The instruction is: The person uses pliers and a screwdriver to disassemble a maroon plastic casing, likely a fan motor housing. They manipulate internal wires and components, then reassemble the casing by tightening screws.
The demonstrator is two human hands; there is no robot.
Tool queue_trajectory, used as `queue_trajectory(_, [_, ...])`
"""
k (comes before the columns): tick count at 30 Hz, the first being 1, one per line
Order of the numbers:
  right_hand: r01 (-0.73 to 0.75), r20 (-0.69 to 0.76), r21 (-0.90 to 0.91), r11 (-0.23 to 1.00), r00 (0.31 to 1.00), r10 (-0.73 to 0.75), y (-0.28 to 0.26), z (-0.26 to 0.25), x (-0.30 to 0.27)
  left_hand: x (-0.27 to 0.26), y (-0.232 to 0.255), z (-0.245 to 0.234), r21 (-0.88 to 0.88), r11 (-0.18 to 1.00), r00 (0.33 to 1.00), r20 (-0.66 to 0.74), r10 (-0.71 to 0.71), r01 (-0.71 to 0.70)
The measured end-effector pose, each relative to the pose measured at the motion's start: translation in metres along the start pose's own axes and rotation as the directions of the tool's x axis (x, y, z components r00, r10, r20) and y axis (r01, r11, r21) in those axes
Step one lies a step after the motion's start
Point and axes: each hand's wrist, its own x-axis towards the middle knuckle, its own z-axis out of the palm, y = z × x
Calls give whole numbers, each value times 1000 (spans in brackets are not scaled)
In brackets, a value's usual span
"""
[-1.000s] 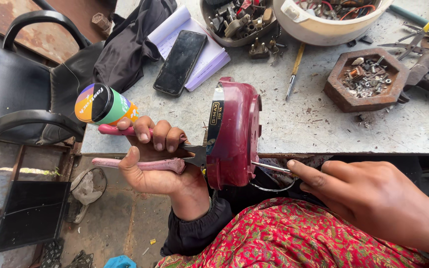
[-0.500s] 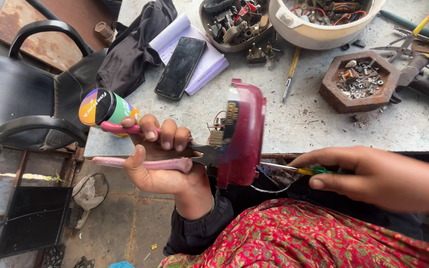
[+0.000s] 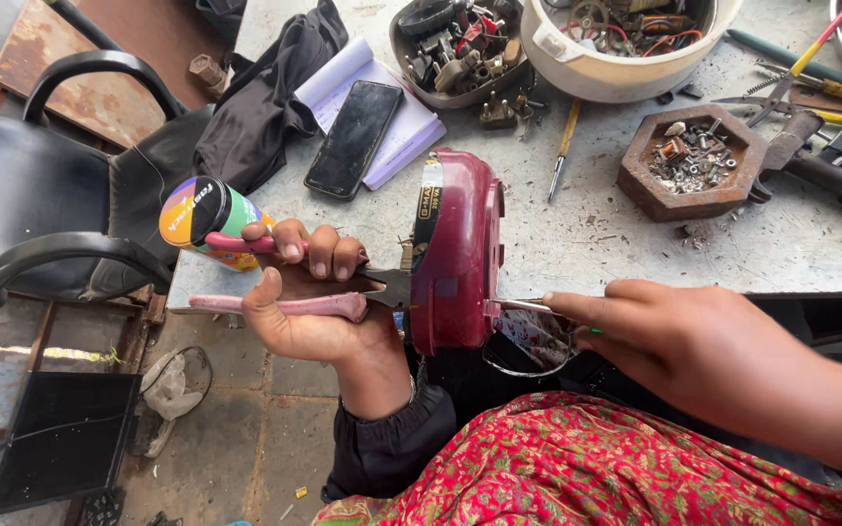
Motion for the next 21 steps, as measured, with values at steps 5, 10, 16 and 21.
queue_trajectory(5, [-262,311,491,831,944,113,8,-14,22,-3,0,7,9,1000,999,-27,-21,21])
queue_trajectory(10, [-531,499,446,720,816,293,8,-19,19,-1,2,2,27,1000,1000,-8,-2,2])
queue_trajectory(16, [-528,493,373,763,809,320,5,-17,23,0,3,1,24,1000,1000,7,-7,7])
queue_trajectory(21, [-432,434,470,770,873,225,13,-9,21,-1,3,2,38,999,1000,-5,5,-5])
